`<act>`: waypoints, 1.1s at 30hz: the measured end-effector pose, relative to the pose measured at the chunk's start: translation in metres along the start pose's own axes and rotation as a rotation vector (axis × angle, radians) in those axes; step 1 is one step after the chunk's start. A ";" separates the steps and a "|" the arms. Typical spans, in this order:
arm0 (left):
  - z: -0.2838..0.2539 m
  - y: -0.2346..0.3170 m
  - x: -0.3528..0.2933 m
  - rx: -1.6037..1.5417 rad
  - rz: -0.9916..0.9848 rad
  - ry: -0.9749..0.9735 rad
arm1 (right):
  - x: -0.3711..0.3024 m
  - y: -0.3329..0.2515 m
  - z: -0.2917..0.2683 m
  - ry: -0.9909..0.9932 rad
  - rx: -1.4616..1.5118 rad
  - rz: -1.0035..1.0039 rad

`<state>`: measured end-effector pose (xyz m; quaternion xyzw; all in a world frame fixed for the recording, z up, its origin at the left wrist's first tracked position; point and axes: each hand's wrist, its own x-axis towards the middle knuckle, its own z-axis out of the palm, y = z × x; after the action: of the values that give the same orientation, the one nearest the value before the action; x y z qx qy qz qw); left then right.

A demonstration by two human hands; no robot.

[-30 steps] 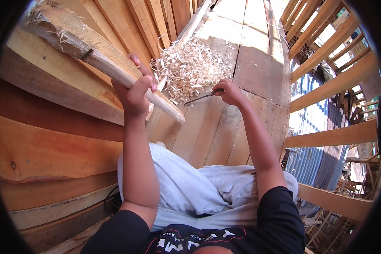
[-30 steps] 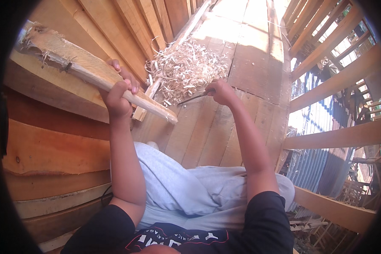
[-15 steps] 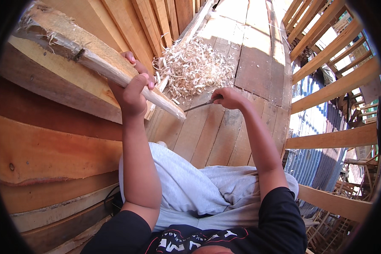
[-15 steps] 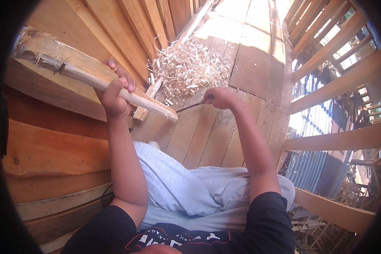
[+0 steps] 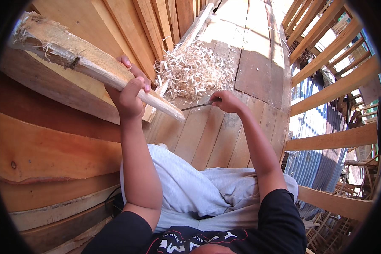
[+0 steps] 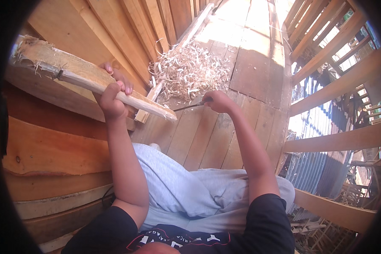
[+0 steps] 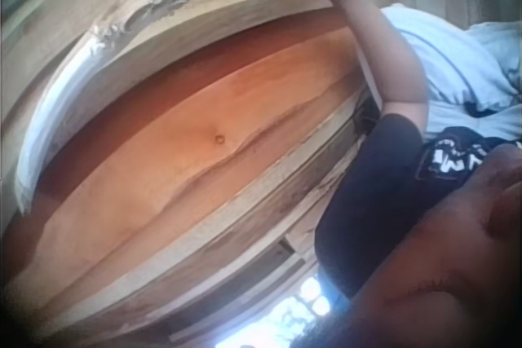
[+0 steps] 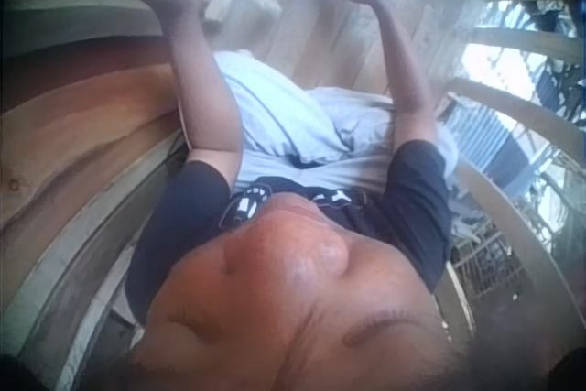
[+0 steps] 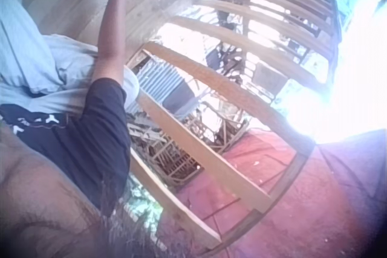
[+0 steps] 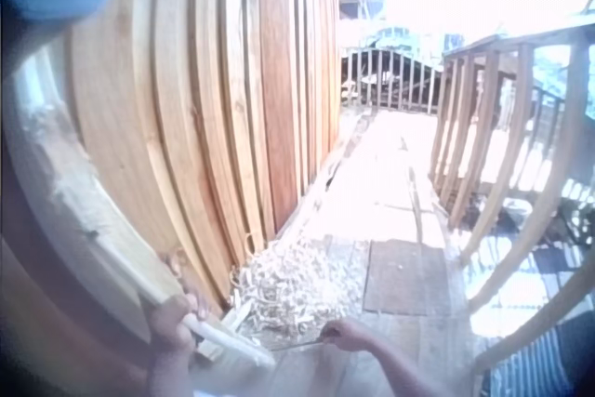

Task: The person sits cross-legged and uses a small knife to shave and shape a long piece of wood. They hold the wood with one hand and repeatedly scrape the surface with the knife, producing wood shavings that accumulate on the floor.

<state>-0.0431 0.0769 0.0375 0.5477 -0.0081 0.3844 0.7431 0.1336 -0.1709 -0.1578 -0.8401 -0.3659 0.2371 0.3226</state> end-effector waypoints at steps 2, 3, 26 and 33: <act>-0.004 -0.001 -0.001 0.004 0.010 -0.010 | -0.004 -0.005 -0.012 -0.089 -0.058 -0.026; -0.006 -0.002 -0.001 0.006 0.016 -0.014 | -0.004 -0.003 -0.014 -0.127 -0.031 -0.014; 0.000 -0.001 -0.001 0.029 -0.014 -0.062 | 0.004 -0.013 0.018 -0.024 -0.120 0.058; -0.005 0.000 -0.001 0.030 -0.017 -0.081 | 0.005 -0.030 0.016 0.088 -0.078 0.112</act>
<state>-0.0462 0.0799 0.0353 0.5741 -0.0279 0.3555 0.7371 0.1131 -0.1453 -0.1478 -0.8808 -0.3128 0.2029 0.2918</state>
